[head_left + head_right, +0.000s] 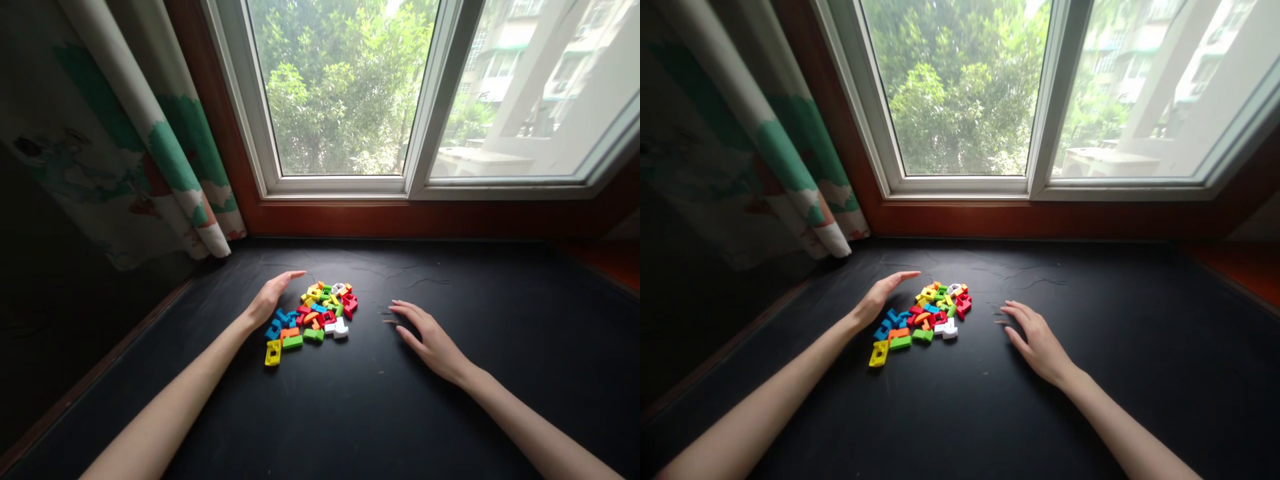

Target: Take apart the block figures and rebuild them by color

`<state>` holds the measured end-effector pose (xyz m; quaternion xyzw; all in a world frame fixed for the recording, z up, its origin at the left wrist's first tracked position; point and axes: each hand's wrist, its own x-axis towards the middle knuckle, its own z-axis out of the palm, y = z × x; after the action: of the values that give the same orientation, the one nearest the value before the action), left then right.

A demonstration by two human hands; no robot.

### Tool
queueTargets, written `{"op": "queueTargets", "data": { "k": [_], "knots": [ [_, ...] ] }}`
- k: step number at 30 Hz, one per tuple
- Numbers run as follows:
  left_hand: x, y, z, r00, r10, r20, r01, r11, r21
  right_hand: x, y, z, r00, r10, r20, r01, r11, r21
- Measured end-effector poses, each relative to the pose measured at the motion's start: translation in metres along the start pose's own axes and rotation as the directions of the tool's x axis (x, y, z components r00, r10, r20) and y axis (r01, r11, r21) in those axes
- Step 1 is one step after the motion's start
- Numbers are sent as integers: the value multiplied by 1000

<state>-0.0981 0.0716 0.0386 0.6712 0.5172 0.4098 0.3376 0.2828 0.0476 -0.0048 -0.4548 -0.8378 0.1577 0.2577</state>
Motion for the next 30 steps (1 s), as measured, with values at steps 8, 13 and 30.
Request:
{"op": "queueTargets", "data": {
  "k": [8,13,30],
  "knots": [
    [-77,8,27,971,-154,-183,180,975,134,79,-20,34,999,15,39,-25,960,280],
    [-67,9,45,978,-105,-182,142,969,204,122,-38,58,995,70,72,-94,901,423],
    [-4,2,69,978,-84,-191,110,986,129,121,-38,66,999,40,37,-52,901,430]
  ]
}}
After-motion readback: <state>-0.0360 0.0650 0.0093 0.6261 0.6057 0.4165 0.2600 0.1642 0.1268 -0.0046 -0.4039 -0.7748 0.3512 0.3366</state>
